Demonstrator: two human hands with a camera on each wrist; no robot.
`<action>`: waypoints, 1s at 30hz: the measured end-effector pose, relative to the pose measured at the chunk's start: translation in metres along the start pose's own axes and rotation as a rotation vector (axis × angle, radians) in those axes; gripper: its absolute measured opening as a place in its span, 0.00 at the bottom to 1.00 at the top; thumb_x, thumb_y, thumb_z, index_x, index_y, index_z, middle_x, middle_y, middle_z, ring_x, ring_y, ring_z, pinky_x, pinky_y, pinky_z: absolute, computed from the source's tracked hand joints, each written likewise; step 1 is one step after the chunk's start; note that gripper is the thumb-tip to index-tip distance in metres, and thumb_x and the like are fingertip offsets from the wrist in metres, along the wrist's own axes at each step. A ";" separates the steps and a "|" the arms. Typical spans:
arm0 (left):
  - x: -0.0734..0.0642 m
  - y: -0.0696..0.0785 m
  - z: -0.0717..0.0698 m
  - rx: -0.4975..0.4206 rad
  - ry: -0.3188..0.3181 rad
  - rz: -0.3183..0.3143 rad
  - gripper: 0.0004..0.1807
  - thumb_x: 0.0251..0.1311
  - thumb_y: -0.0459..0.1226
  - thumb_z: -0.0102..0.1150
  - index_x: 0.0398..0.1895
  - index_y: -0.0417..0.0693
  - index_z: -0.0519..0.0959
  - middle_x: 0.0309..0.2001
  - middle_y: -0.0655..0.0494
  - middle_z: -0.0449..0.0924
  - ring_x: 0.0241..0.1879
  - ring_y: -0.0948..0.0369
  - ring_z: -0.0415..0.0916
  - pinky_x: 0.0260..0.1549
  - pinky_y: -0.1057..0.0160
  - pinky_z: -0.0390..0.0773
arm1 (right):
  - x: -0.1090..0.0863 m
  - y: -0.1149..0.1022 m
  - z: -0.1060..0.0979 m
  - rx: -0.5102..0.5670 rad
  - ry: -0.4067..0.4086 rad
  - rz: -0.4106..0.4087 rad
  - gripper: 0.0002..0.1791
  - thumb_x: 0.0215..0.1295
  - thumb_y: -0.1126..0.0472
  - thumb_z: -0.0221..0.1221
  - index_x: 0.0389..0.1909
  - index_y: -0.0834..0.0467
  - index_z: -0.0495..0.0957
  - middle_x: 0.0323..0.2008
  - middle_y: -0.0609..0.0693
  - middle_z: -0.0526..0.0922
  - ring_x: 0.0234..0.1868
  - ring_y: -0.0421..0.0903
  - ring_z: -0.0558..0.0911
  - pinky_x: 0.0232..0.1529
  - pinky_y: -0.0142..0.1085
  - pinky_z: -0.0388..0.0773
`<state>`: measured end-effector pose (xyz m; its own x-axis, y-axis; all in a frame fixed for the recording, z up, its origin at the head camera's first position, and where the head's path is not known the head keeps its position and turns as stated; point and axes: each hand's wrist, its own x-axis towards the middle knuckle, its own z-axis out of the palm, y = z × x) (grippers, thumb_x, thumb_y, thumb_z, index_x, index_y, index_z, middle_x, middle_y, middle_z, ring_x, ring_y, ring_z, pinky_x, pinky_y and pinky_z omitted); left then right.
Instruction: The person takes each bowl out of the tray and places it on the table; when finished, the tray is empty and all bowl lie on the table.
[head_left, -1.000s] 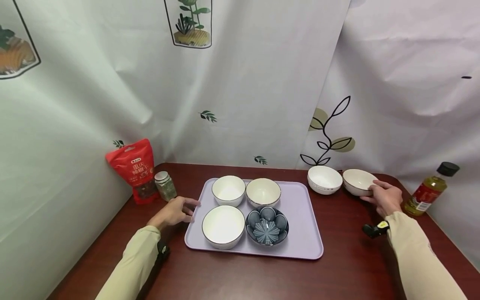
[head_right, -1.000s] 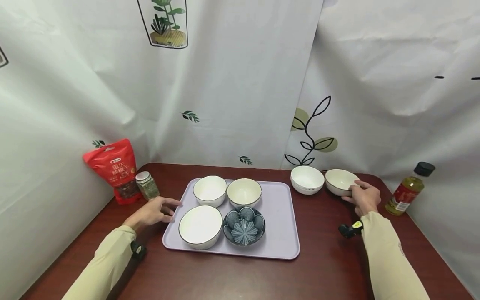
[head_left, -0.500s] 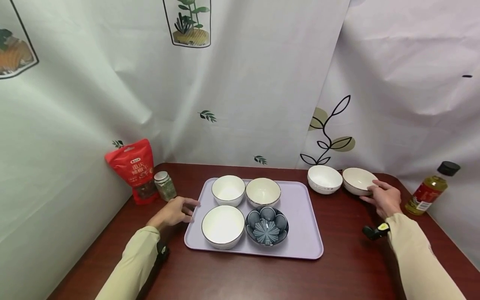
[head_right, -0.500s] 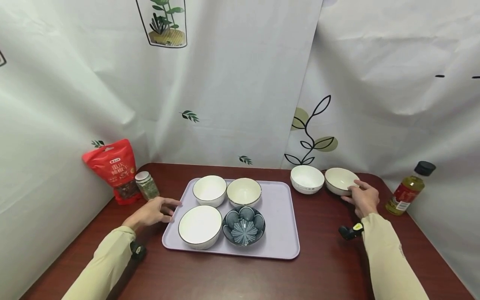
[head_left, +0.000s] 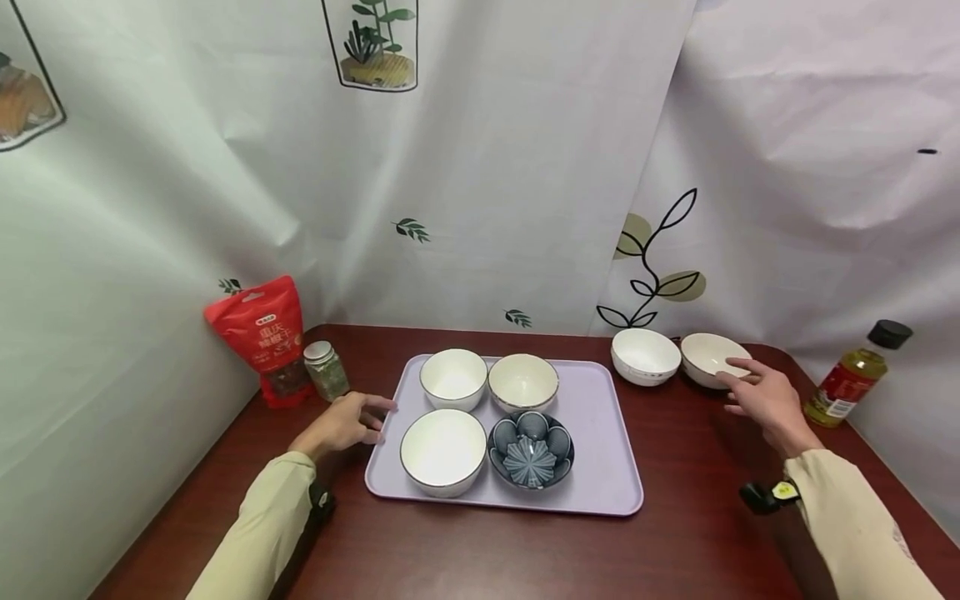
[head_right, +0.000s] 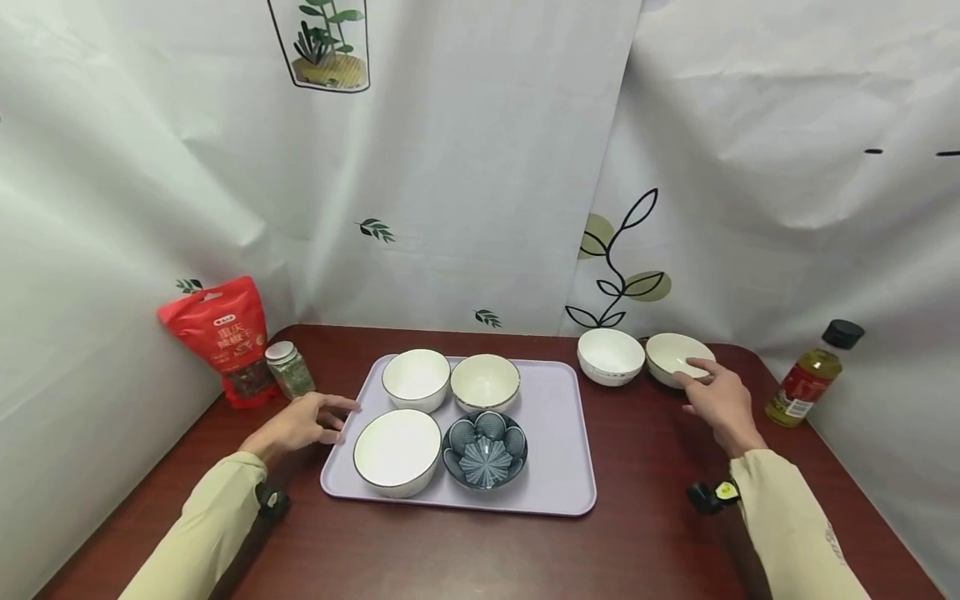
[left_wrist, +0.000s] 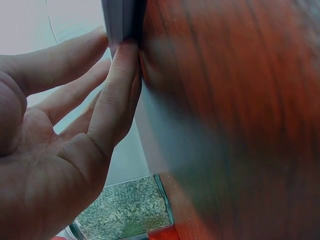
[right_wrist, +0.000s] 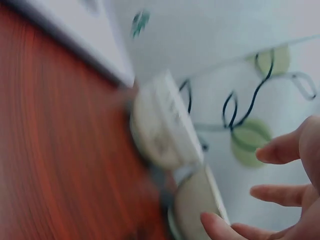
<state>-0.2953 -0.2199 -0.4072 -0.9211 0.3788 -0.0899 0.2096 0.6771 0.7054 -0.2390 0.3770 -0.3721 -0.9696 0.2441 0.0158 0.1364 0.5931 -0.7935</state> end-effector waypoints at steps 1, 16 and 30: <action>0.000 0.000 0.000 -0.001 0.001 -0.004 0.29 0.48 0.22 0.68 0.58 0.33 0.79 0.53 0.34 0.81 0.42 0.53 0.85 0.37 0.59 0.86 | -0.002 -0.004 0.001 0.045 -0.033 -0.005 0.38 0.76 0.48 0.49 0.74 0.70 0.56 0.57 0.70 0.76 0.30 0.26 0.81 0.38 0.35 0.87; 0.000 0.001 -0.001 0.013 0.000 0.007 0.29 0.48 0.22 0.69 0.58 0.33 0.79 0.53 0.33 0.81 0.42 0.53 0.85 0.37 0.59 0.85 | -0.039 -0.051 0.067 0.471 -0.599 -0.233 0.29 0.78 0.58 0.49 0.72 0.69 0.60 0.53 0.47 0.82 0.52 0.45 0.86 0.51 0.40 0.85; -0.001 0.001 0.000 0.015 -0.001 -0.007 0.29 0.48 0.22 0.69 0.59 0.34 0.79 0.54 0.33 0.81 0.43 0.53 0.85 0.38 0.58 0.86 | -0.054 -0.075 0.119 0.403 -0.727 -0.191 0.34 0.72 0.58 0.57 0.72 0.70 0.60 0.67 0.75 0.66 0.57 0.51 0.82 0.52 0.48 0.84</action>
<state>-0.2938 -0.2190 -0.4064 -0.9222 0.3747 -0.0958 0.2078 0.6890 0.6944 -0.2208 0.2280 -0.3860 -0.8769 -0.4670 -0.1135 0.0078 0.2224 -0.9749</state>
